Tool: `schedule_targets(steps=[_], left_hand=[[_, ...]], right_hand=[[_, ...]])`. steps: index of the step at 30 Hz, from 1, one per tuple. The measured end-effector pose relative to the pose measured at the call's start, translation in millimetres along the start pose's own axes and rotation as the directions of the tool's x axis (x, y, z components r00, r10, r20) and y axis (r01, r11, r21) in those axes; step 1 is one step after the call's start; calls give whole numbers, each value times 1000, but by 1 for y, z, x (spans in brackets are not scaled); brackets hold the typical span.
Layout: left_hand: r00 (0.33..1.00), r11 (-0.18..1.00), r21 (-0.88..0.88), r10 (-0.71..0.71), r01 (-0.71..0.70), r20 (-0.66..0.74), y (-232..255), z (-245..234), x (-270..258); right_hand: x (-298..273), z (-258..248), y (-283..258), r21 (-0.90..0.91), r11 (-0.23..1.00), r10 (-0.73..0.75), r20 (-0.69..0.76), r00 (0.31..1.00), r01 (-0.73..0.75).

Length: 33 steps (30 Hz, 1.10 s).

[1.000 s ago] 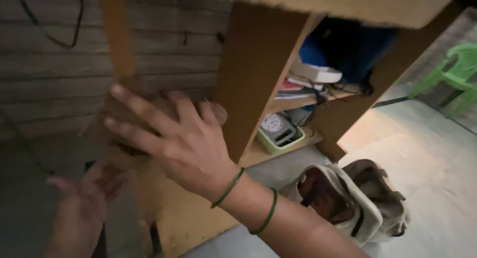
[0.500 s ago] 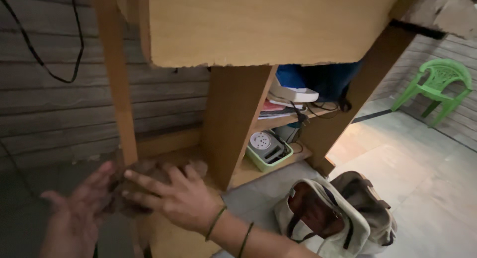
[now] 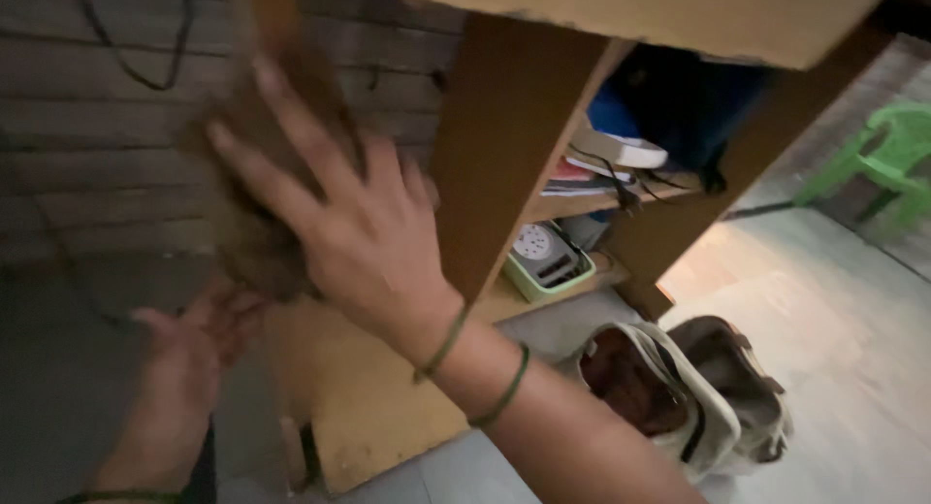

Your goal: The person wipes the side and top surfaces of a worn wooden desk using a cloth. They open a drawer, place a comb and pen on the desk, and continue wiping the drawer front and the lower frame of the desk.

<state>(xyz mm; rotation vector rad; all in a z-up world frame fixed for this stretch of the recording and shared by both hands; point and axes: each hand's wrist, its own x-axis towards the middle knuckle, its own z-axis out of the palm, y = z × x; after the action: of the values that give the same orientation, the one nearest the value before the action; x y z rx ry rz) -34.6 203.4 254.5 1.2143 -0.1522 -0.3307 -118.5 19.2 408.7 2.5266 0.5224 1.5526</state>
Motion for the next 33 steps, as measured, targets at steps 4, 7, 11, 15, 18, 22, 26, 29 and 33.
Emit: schedule_targets(steps=[4, 7, 11, 15, 18, 22, 26, 29, 33], left_hand=[[991, 951, 307, 19, 22, -131, 10, 4, -44], [969, 955, 289, 2, 72, -248, 36, 16, -54], [964, 975, 216, 101, -47, -247, 51, 26, -59], [972, 968, 248, 28, 32, -233, 47, 42, -53], [971, 953, 282, -40, 108, -238, 38, 44, -49], [954, 920, 324, -137, 222, -265, 13, 41, -56], [928, 887, 374, -137, 270, -347, 1, 27, -53], [913, 876, 422, -50, 234, -405, -11, 4, -48], [917, 860, 464, -10, 212, -400, -34, -32, -48]], right_hand=[[-45, -11, -32, -34, 978, -191, 253, 948, 206], [-42, -30, -46, 50, 964, -258, 417, 871, 262], [14, -74, -52, 222, 940, -311, 236, 921, 260], [85, -79, -55, -10, 933, -358, 41, 933, 359], [131, -48, -54, -271, 882, -385, 60, 921, 386], [156, -5, -66, -549, 722, -289, 315, 904, 422], [110, 19, -84, -527, 588, -160, 668, 727, 614], [59, 30, -101, -373, 604, -137, 822, 553, 704], [-1, 42, -126, -101, 653, -221, 922, 317, 750]])
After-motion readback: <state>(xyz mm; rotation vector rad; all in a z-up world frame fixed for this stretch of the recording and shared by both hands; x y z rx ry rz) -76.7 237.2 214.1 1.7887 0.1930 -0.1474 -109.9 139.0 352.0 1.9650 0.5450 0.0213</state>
